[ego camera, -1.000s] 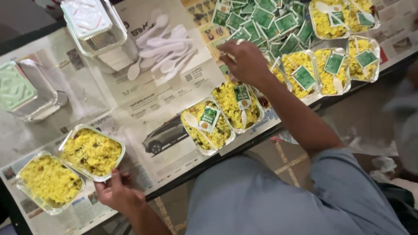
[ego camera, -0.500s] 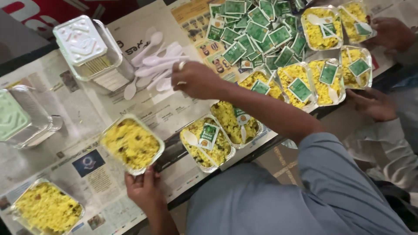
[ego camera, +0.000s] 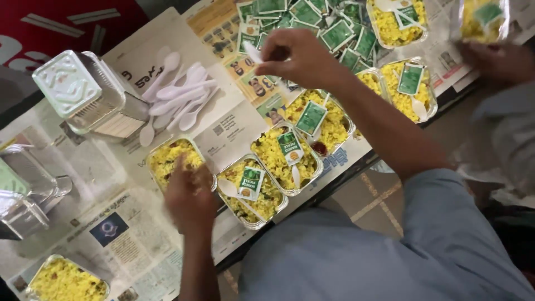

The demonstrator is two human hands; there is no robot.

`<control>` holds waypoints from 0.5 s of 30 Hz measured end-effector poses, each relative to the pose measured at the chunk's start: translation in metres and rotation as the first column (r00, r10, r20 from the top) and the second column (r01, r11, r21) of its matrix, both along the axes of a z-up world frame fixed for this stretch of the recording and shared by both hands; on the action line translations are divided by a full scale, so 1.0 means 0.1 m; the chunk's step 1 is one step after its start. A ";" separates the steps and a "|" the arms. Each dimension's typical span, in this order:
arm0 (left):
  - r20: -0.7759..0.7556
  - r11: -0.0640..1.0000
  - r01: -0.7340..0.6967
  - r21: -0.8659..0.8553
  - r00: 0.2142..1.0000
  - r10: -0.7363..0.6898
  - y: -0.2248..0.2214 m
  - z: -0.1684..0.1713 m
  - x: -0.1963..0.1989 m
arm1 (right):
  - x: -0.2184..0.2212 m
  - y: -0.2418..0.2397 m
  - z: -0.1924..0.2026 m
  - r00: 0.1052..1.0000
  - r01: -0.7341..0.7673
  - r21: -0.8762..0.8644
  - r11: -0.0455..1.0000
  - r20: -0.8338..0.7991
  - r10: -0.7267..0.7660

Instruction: The person places green condiment packets into aluminum trays filled with yellow rice and sets plastic spoons into the trays, working through the trays one at a time on a newspaper-covered table while another person fills trays from a large basin of rice.

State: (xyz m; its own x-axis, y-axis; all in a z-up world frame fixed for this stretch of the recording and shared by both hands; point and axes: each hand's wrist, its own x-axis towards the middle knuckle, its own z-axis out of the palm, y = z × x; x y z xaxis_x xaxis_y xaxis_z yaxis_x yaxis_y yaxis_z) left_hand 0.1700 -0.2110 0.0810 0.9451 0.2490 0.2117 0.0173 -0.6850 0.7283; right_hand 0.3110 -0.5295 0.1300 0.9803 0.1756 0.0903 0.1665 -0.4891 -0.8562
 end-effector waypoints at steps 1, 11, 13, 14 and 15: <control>0.029 0.981 0.192 0.020 0.981 -0.192 -0.24 0.05 0.17 | 0.04 0.09 0.04 0.996 -0.070 -0.006 0.998 0.048 0.070; -0.384 0.744 0.605 0.285 0.783 -0.490 -1.82 -0.79 1.28 | 0.45 1.02 0.17 0.862 -0.317 -0.314 0.895 0.298 0.410; -0.368 0.757 0.585 0.292 0.799 -0.476 -1.80 -0.82 1.28 | 0.51 1.06 0.12 0.853 -0.368 -0.288 0.884 0.273 0.444; -0.350 0.759 0.578 0.299 0.807 -0.476 -1.78 -0.84 1.28 | 0.53 1.10 0.09 0.850 -0.402 -0.263 0.877 0.250 0.464; -0.356 0.770 0.564 0.298 0.814 -0.459 -1.77 -0.85 1.27 | 0.54 1.11 0.09 0.842 -0.421 -0.259 0.870 0.246 0.480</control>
